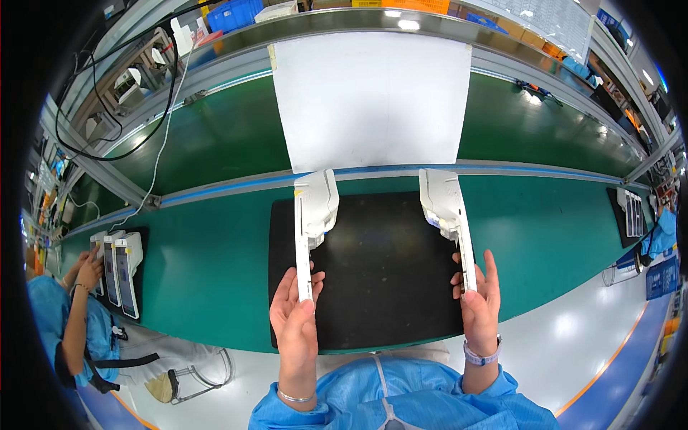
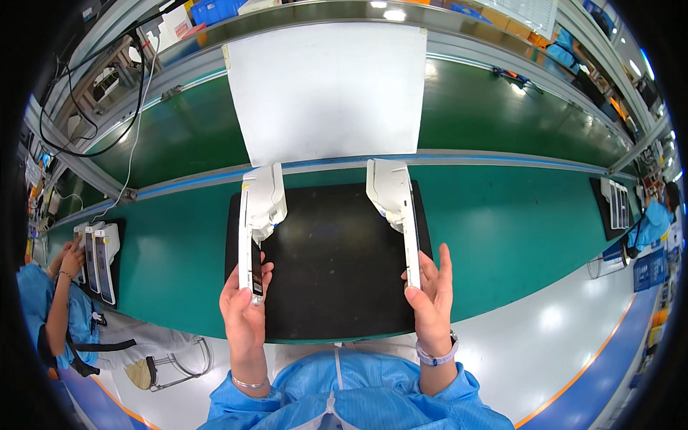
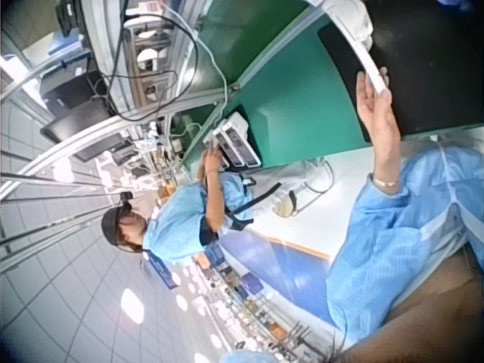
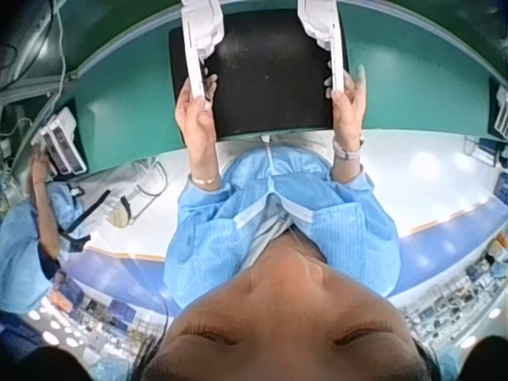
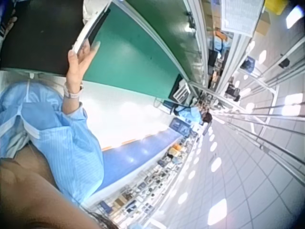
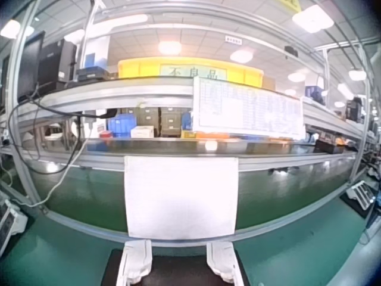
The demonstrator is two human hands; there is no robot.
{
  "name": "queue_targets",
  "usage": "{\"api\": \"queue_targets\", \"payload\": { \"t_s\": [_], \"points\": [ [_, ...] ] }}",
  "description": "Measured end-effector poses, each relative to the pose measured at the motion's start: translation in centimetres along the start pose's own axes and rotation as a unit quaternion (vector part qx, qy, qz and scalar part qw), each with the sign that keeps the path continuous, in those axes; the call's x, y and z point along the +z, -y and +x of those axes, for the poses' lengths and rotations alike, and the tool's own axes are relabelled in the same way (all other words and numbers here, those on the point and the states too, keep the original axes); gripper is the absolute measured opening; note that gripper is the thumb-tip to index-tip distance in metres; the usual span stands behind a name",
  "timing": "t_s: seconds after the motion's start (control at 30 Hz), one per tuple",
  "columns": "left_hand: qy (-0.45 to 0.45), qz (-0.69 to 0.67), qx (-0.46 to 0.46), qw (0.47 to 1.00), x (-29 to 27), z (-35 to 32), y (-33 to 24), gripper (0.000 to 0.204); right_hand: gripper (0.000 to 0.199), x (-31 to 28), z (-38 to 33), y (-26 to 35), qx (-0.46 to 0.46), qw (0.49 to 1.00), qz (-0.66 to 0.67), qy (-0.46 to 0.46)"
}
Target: The person tests the screens and functionality of handheld electronic devices by hand on a production line.
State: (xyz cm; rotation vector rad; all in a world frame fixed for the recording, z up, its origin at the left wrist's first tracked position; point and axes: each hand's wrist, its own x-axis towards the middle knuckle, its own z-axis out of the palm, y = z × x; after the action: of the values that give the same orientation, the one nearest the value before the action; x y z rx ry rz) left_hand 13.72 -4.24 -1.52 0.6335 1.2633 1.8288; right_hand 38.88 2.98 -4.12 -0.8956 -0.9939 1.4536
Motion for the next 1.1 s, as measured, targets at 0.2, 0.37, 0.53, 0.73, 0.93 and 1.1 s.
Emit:
{"api": "queue_targets", "payload": {
  "t_s": [0.2,0.37,0.53,0.73,0.93,1.1],
  "points": [
    [0.010,-0.020,0.000,1.000,-0.5,0.1,0.3,0.071,0.097,-0.3,0.2,-0.2,-0.022,1.000,0.009,0.004],
    [0.025,-0.128,-0.044,0.990,-1.2,0.4,-0.3,0.073,0.091,-0.1,0.4,0.0,-0.025,0.999,0.033,-0.019],
    [0.023,-0.216,-0.074,0.973,-1.4,0.6,-0.5,0.074,0.090,-0.3,0.5,-0.2,-0.027,0.999,0.030,-0.011],
    [0.026,-0.239,-0.087,0.967,-2.0,0.7,-0.6,0.076,0.091,-0.2,0.4,-0.2,-0.028,0.999,0.020,-0.007],
    [0.040,-0.284,-0.096,0.953,-2.7,0.9,-0.4,0.077,0.095,-0.1,0.4,-0.2,-0.031,0.999,0.027,-0.006],
    [0.049,-0.291,-0.103,0.950,-2.8,1.2,-0.3,0.077,0.094,-0.2,0.5,-0.4,-0.030,0.999,0.027,-0.005]
  ]
}}
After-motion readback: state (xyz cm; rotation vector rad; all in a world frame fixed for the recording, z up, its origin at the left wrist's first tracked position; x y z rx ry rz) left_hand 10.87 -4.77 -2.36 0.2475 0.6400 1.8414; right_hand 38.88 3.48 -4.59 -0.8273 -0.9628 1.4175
